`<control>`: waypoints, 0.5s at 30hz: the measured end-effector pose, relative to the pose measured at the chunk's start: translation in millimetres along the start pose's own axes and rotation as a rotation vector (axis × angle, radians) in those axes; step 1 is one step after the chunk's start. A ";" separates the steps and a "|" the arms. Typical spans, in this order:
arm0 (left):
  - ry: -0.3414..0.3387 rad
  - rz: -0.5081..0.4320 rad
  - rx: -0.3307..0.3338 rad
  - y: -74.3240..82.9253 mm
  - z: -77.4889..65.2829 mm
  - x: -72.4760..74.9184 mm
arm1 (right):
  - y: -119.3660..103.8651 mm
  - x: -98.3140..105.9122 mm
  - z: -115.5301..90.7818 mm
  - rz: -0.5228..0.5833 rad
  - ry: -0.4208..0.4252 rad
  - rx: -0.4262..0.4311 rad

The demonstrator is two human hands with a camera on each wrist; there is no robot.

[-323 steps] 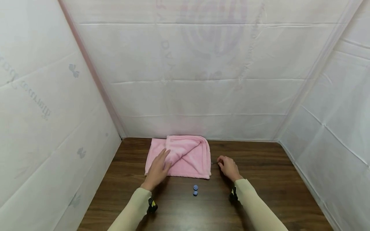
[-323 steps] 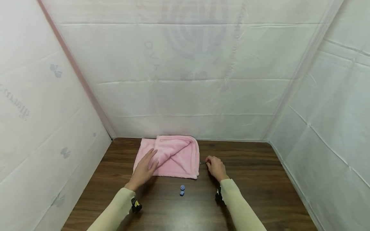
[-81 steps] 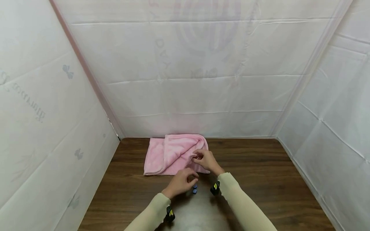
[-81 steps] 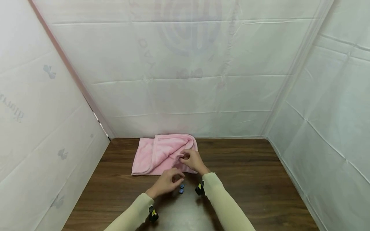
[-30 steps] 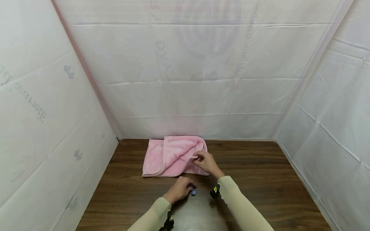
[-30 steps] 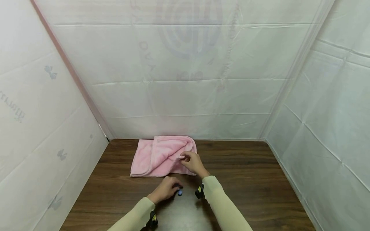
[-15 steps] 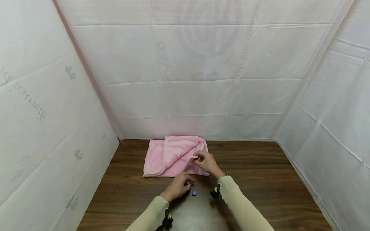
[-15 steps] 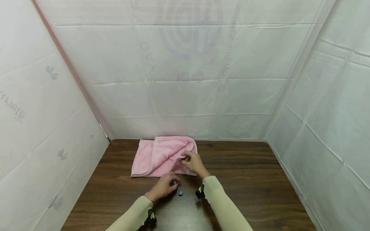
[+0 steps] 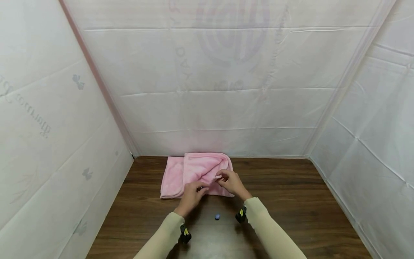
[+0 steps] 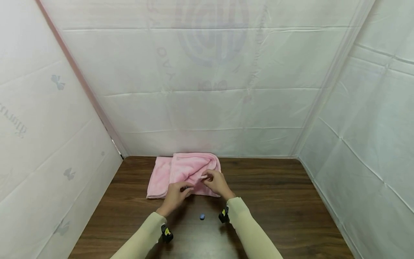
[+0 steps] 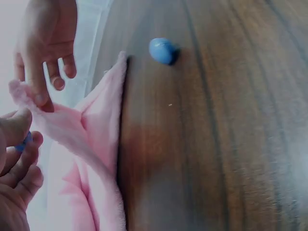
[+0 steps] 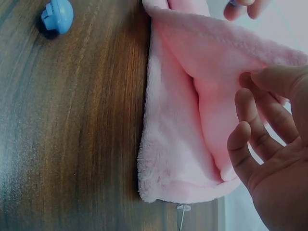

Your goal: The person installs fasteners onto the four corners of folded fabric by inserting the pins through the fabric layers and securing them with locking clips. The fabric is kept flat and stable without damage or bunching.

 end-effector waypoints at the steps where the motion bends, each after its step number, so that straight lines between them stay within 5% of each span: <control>1: 0.019 0.002 -0.010 -1.4 1.3 1.2 | -0.8 0.3 -0.2 0.000 0.005 0.005; 4: 0.070 0.010 -0.010 -4.0 4.8 4.1 | -1.5 0.2 -0.4 0.000 0.006 -0.004; 10: 0.094 0.002 0.113 -12.2 9.1 3.8 | 2.0 -2.5 -0.3 0.020 -0.010 -0.031; 15: 0.093 -0.037 0.122 -14.2 11.5 2.4 | 5.0 -3.6 -0.6 0.048 -0.018 -0.076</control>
Point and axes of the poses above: each hand's wrist, its own z-axis towards the middle knuckle, its own x-axis out of the back of the hand, y = z × x, the point moved 5 cm from there along z, towards the middle knuckle, and after that the axes turned 6 degrees about -x, right-handed, at the moved point
